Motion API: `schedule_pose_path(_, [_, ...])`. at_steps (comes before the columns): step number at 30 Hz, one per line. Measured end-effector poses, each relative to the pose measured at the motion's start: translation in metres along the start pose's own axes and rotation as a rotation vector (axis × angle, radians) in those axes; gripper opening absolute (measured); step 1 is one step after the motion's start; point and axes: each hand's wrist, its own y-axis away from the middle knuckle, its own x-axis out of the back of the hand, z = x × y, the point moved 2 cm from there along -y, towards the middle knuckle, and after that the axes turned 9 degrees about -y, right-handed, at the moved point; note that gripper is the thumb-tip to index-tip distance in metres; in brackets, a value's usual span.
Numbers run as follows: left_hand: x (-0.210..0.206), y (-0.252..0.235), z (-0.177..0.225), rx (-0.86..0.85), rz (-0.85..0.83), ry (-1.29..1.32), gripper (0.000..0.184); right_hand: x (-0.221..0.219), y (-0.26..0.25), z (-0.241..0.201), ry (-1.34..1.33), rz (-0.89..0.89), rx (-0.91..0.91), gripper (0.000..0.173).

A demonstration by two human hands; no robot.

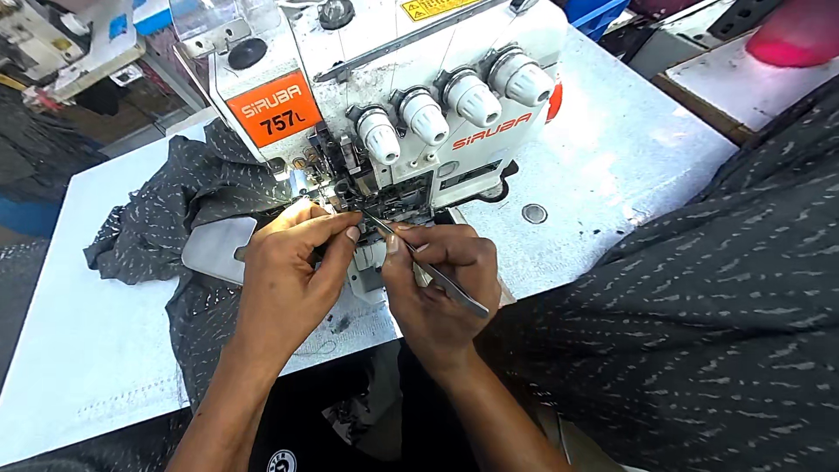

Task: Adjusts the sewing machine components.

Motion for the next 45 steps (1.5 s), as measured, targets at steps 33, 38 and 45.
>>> schedule_pose_path(33, [-0.0036, 0.0001, -0.0004, -0.003, 0.026, 0.031, 0.024, -0.0016, 0.004, 0.0047, -0.026, 0.028, 0.026, 0.022])
schedule_pose_path(38, [-0.0038, 0.0001, -0.0009, 0.006, 0.025, 0.03, 0.024, -0.002, 0.004, 0.0049, -0.018, 0.03, 0.025, 0.022])
schedule_pose_path(45, [-0.004, 0.0002, -0.0008, 0.007, 0.028, 0.03, 0.024, -0.0026, 0.0029, 0.005, -0.008, 0.022, 0.027, 0.021])
